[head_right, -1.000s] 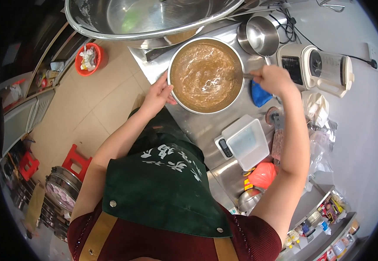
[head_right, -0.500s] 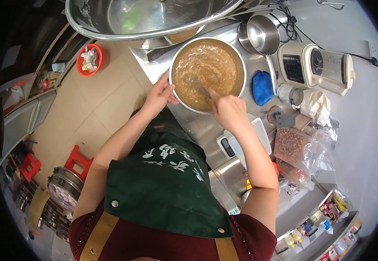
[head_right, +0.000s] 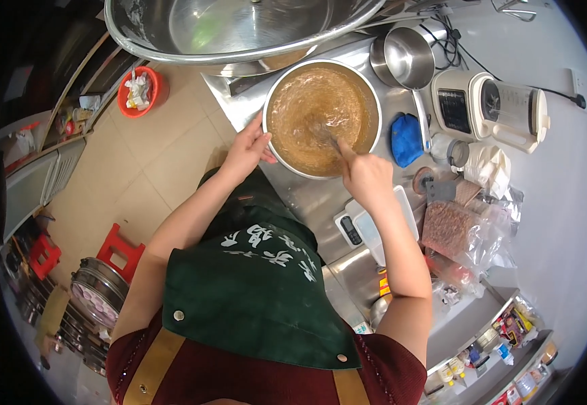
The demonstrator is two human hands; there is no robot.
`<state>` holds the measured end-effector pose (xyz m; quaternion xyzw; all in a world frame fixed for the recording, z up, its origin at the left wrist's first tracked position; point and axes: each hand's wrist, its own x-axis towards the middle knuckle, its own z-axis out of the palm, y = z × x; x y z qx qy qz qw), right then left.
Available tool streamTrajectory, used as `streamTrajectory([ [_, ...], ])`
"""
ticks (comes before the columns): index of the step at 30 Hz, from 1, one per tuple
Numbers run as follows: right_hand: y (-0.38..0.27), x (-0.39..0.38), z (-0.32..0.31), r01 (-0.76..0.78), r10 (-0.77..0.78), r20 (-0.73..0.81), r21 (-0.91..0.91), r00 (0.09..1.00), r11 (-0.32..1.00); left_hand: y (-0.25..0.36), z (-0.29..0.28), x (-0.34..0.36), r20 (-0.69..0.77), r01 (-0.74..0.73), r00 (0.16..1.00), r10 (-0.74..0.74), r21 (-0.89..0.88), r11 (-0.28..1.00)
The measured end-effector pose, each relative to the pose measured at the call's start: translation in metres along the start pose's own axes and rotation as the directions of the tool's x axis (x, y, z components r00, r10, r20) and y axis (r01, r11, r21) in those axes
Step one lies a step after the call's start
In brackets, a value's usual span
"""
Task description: Measuring and mixing various dry and wet ingredients into a metal bowl using a digital scale and a whisk.
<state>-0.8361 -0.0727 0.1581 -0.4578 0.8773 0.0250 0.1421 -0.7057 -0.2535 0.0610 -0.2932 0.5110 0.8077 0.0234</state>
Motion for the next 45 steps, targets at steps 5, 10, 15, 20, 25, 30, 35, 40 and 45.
streamTrajectory([
  [5, 0.012, -0.004, -0.005, -0.064, 0.065, 0.085, -0.012, 0.994, 0.998, -0.001, -0.003, 0.002, 0.004, -0.004, 1.0, 0.004, 0.009, 1.0],
  [10, 0.004, -0.002, 0.009, 0.003, -0.003, -0.029, 0.023, 1.0, 1.0, -0.003, -0.001, 0.001, -0.012, 0.006, 1.0, -0.007, -0.009, 1.0],
  [15, 0.003, -0.011, 0.001, -0.02, 0.02, 0.056, -0.003, 0.998, 1.0, -0.005, -0.002, 0.001, -0.007, 0.012, 1.0, -0.012, 0.043, 0.999],
  [20, 0.01, 0.007, -0.007, -0.141, 0.14, 0.031, 0.046, 0.99, 0.989, 0.002, -0.002, -0.002, 0.018, -0.013, 1.0, 0.013, 0.002, 1.0],
  [25, -0.009, -0.003, 0.0, -0.007, 0.002, 0.083, 0.06, 0.997, 0.998, 0.0, -0.001, -0.001, -0.005, 0.002, 1.0, -0.002, 0.039, 0.999],
  [30, 0.01, -0.002, -0.006, -0.137, 0.135, 0.049, 0.027, 0.99, 0.99, -0.002, -0.002, -0.001, 0.011, 0.003, 1.0, -0.004, 0.036, 0.999],
  [35, 0.007, 0.012, 0.01, -0.022, 0.023, -0.017, 0.045, 1.0, 0.999, -0.002, 0.002, 0.0, -0.017, -0.015, 1.0, 0.015, -0.025, 1.0],
  [40, 0.011, -0.006, 0.001, -0.027, 0.025, 0.106, 0.018, 0.994, 0.999, -0.001, 0.0, 0.0, -0.028, 0.002, 1.0, 0.0, 0.05, 0.999],
  [45, 0.008, 0.022, 0.009, -0.035, 0.042, -0.091, 0.077, 0.995, 0.996, -0.001, 0.002, 0.0, -0.007, -0.025, 1.0, 0.025, 0.01, 1.0],
])
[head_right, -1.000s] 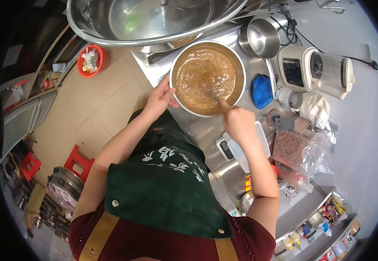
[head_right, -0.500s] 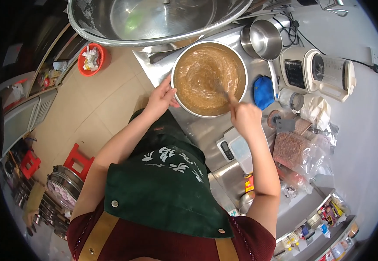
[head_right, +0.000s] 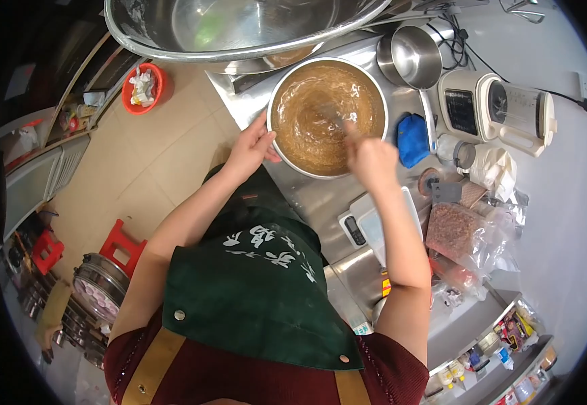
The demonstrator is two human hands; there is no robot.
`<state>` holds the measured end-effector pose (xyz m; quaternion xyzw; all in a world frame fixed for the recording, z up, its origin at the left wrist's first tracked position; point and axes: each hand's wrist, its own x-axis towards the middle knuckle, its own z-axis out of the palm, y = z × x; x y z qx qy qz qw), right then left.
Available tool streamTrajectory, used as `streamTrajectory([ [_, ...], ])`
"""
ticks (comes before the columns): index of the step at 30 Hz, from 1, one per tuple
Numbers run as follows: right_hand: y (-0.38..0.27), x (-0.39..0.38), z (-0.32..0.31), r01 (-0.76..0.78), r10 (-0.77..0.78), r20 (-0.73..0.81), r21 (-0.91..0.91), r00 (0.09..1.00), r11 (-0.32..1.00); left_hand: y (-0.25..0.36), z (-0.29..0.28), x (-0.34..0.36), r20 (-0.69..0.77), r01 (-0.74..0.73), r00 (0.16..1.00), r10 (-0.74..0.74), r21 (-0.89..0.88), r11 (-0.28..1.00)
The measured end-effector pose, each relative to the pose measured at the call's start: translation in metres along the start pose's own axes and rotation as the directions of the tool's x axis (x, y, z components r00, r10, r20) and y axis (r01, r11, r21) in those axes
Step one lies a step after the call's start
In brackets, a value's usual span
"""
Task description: Measuring and mixing various dry and wet ingredients into a metal bowl using a digital scale and a whisk.
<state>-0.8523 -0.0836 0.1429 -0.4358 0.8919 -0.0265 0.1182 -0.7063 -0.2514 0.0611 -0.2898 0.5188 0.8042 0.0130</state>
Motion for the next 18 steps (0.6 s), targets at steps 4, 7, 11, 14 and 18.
streamTrajectory([
  [4, 0.005, -0.024, -0.01, -0.122, 0.138, 0.185, -0.097, 0.973, 0.988, -0.002, -0.002, -0.001, -0.021, 0.016, 1.0, -0.015, 0.042, 0.999],
  [7, -0.004, -0.031, 0.002, 0.041, -0.04, 0.124, 0.001, 0.992, 0.999, 0.002, 0.0, -0.001, -0.007, -0.019, 1.0, 0.019, -0.016, 1.0],
  [11, 0.01, -0.014, 0.003, -0.076, 0.076, -0.03, -0.009, 0.997, 0.997, 0.002, -0.002, -0.002, 0.003, 0.015, 1.0, -0.015, -0.009, 1.0],
  [14, 0.003, -0.041, -0.006, 0.014, -0.016, 0.152, 0.013, 0.988, 1.0, 0.0, -0.002, -0.001, -0.016, 0.033, 0.999, -0.032, 0.061, 0.998],
  [18, -0.003, -0.018, 0.014, 0.018, -0.018, 0.016, 0.019, 1.0, 1.0, 0.002, 0.001, 0.001, 0.017, 0.021, 1.0, -0.022, 0.03, 0.999],
])
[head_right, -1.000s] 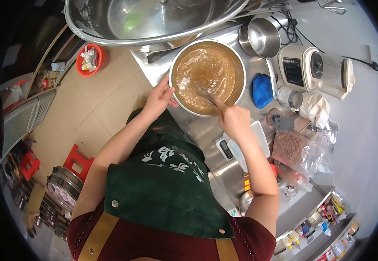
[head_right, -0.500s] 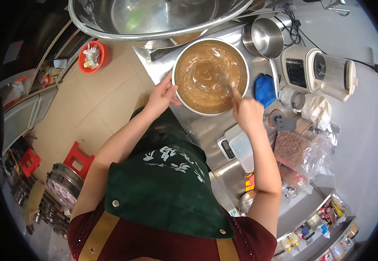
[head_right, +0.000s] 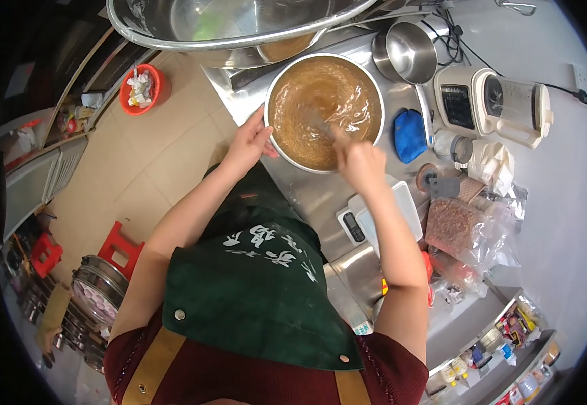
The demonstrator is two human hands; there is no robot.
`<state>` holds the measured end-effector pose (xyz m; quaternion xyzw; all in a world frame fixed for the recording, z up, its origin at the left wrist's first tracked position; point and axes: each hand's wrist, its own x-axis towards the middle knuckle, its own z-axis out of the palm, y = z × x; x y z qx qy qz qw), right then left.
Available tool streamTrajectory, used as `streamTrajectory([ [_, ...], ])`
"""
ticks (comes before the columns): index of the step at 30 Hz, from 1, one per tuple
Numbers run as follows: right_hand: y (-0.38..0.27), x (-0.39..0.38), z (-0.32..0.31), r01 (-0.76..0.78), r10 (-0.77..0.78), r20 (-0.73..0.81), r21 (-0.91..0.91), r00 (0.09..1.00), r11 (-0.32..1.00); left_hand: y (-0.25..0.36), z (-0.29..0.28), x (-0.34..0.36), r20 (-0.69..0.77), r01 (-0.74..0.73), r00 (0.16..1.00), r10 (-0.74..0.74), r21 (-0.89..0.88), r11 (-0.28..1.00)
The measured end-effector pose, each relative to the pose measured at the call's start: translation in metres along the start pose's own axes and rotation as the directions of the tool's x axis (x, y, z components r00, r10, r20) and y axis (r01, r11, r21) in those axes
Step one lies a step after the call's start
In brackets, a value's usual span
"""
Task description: Measuring and mixing various dry and wet ingredients into a metal bowl using a digital scale and a whisk.
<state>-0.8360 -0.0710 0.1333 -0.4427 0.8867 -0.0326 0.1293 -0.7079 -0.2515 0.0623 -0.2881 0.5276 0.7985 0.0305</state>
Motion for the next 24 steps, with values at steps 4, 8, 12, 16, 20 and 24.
streamTrajectory([
  [4, 0.019, -0.008, -0.019, -0.115, 0.117, 0.085, -0.031, 0.989, 0.993, -0.003, -0.003, -0.001, -0.029, -0.002, 1.0, 0.001, -0.036, 0.999],
  [8, -0.007, -0.029, -0.012, 0.0, -0.003, 0.139, 0.022, 0.99, 1.0, -0.001, 0.0, -0.002, -0.021, -0.005, 1.0, 0.006, 0.005, 1.0],
  [12, 0.0, 0.013, -0.004, -0.1, 0.1, 0.016, -0.008, 0.995, 0.995, -0.001, -0.002, 0.0, -0.007, -0.017, 1.0, 0.017, -0.023, 1.0],
  [16, 0.026, -0.001, -0.018, -0.231, 0.232, 0.008, -0.057, 0.973, 0.971, 0.001, -0.003, 0.001, -0.027, 0.013, 1.0, -0.014, -0.048, 0.999],
  [20, 0.013, -0.036, -0.023, -0.306, 0.306, 0.123, -0.019, 0.944, 0.952, 0.005, -0.007, 0.008, 0.009, 0.005, 1.0, -0.005, -0.024, 1.0],
  [24, -0.027, -0.047, -0.007, -0.314, 0.298, 0.142, 0.105, 0.944, 0.944, 0.01, -0.01, 0.013, 0.038, 0.032, 0.999, -0.031, -0.007, 0.999],
])
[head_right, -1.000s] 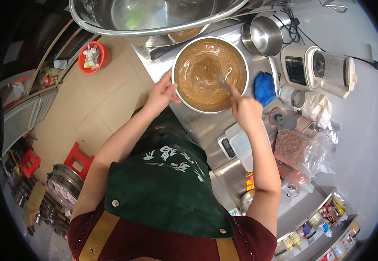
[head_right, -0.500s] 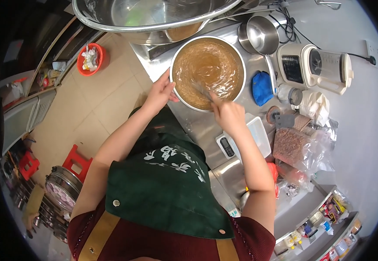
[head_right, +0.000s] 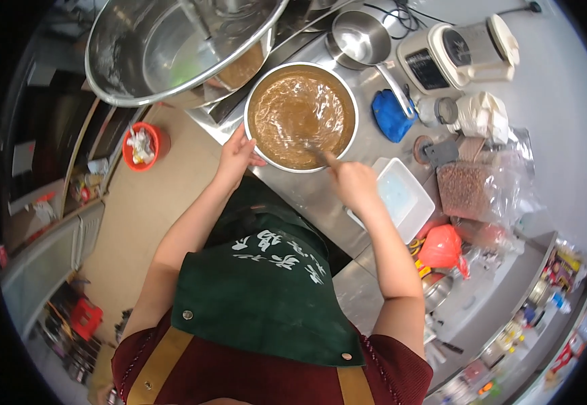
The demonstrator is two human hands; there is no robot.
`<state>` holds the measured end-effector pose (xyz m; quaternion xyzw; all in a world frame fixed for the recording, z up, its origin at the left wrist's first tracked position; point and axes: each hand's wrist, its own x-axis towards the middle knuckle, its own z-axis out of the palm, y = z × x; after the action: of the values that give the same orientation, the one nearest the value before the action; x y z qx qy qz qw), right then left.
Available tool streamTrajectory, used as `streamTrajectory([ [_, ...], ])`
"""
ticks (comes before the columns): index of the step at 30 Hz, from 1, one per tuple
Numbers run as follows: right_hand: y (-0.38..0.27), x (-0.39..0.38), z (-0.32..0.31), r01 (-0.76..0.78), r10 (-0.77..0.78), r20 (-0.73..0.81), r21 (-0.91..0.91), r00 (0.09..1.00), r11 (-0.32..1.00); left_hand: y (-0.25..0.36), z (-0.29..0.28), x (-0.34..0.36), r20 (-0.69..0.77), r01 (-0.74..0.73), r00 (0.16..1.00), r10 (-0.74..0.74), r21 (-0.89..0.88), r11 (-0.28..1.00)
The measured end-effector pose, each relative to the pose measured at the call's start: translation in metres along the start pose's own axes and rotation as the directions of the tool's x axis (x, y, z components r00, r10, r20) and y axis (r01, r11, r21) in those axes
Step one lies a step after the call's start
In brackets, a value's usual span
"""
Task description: Measuring and mixing various dry and wet ingredients into a metal bowl using a digital scale and a whisk.
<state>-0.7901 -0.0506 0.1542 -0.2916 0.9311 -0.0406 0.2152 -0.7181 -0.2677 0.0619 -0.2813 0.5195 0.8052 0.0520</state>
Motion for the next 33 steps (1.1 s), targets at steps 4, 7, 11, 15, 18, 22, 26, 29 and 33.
streamTrajectory([
  [4, -0.032, 0.023, 0.007, -0.048, 0.067, -0.199, 0.096, 0.978, 0.994, -0.001, -0.008, 0.005, 0.071, 0.042, 0.997, -0.043, 0.012, 0.999],
  [7, -0.03, 0.04, 0.001, -0.139, 0.152, -0.306, 0.065, 0.94, 0.988, 0.003, -0.009, 0.004, 0.136, 0.054, 0.989, -0.055, 0.014, 0.998],
  [11, -0.035, 0.047, 0.017, -0.205, 0.186, -0.311, -0.027, 0.932, 0.978, 0.006, -0.011, 0.006, 0.201, 0.064, 0.978, -0.06, -0.015, 0.998],
  [15, -0.065, 0.02, 0.028, -0.181, 0.173, -0.235, -0.012, 0.956, 0.983, 0.011, -0.014, 0.011, 0.224, 0.067, 0.973, -0.059, -0.026, 0.997],
  [18, -0.078, 0.002, 0.029, -0.196, 0.199, -0.103, 0.039, 0.975, 0.98, 0.019, -0.015, 0.011, 0.249, 0.078, 0.966, -0.074, -0.005, 0.997],
  [22, -0.07, 0.013, 0.0, -0.253, 0.267, -0.238, 0.09, 0.934, 0.963, 0.018, -0.021, 0.015, 0.281, 0.074, 0.957, -0.073, 0.008, 0.997],
  [26, -0.047, 0.043, 0.007, -0.374, 0.372, -0.323, 0.061, 0.87, 0.926, 0.021, -0.019, 0.018, 0.296, 0.088, 0.951, -0.092, 0.027, 0.996],
  [29, -0.055, 0.044, 0.023, -0.35, 0.344, -0.3, 0.036, 0.89, 0.936, 0.019, -0.019, 0.019, 0.313, 0.112, 0.943, -0.111, 0.015, 0.994],
  [33, -0.08, 0.021, 0.032, -0.307, 0.301, -0.193, -0.004, 0.934, 0.952, 0.018, -0.021, 0.02, 0.318, 0.116, 0.942, -0.107, -0.009, 0.993],
])
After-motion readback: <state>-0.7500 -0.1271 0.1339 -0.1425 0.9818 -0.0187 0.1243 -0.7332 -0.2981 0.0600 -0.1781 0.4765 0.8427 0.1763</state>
